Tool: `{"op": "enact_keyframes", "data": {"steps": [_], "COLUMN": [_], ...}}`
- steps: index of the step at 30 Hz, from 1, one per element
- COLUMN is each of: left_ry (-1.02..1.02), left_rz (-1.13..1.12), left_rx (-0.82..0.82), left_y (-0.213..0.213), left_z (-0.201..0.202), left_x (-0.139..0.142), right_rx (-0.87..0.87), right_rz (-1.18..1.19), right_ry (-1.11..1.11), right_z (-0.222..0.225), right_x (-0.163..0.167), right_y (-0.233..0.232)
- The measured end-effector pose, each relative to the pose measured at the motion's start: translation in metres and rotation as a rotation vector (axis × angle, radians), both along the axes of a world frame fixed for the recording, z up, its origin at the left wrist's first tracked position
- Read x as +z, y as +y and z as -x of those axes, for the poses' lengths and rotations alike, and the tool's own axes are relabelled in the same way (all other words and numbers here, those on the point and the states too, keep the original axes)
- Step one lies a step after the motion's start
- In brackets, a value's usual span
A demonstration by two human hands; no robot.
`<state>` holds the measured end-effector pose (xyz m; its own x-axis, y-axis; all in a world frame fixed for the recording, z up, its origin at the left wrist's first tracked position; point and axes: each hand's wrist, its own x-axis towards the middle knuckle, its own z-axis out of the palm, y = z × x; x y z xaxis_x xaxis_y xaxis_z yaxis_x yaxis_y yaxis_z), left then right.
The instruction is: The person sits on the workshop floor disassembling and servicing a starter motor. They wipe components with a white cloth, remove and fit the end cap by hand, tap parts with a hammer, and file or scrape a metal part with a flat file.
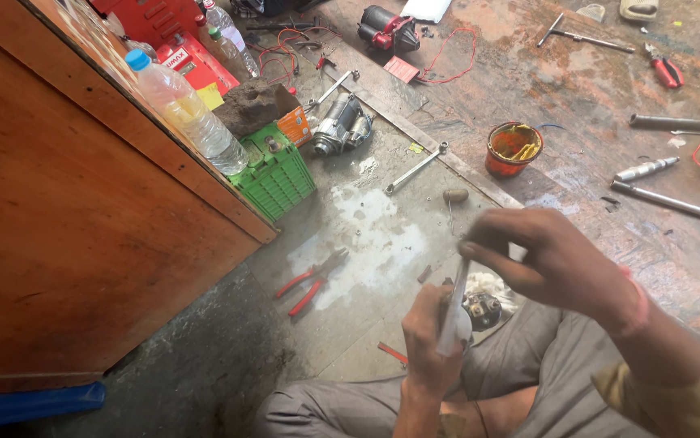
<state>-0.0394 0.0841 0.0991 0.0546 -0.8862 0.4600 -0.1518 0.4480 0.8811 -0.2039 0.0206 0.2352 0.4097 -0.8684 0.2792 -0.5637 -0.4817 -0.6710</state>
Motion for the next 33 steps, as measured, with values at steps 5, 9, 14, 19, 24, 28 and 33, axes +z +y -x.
{"op": "enact_keyframes", "data": {"steps": [5,9,14,19,24,28,33], "left_ry": [-0.01,0.056,-0.045,0.008,0.0,-0.001,0.086], "left_rz": [-0.02,-0.119,0.078,0.109,-0.018,-0.03,-0.033], "left_rx": [0.055,0.052,0.028,-0.009,-0.028,-0.015,-0.019], "left_y": [-0.003,-0.002,-0.002,-0.005,-0.005,-0.002,0.0], "left_z": [0.002,0.003,-0.001,0.001,0.0,-0.001,0.001], "left_x": [0.0,0.005,0.006,-0.001,-0.004,-0.004,-0.005], "right_rx": [-0.058,0.058,0.191,0.334,0.361,0.309,0.095], "right_rz": [-0.005,0.121,0.37,0.608,0.172,0.109,-0.023], "right_ry": [-0.061,-0.146,-0.069,0.008,0.156,0.04,-0.069], "right_z": [0.022,0.007,-0.021,-0.053,-0.043,-0.008,0.029], "right_x": [-0.028,-0.041,-0.027,0.007,0.025,0.013,-0.012], "right_y": [0.035,0.062,0.046,0.007,-0.027,-0.026,0.005]}}
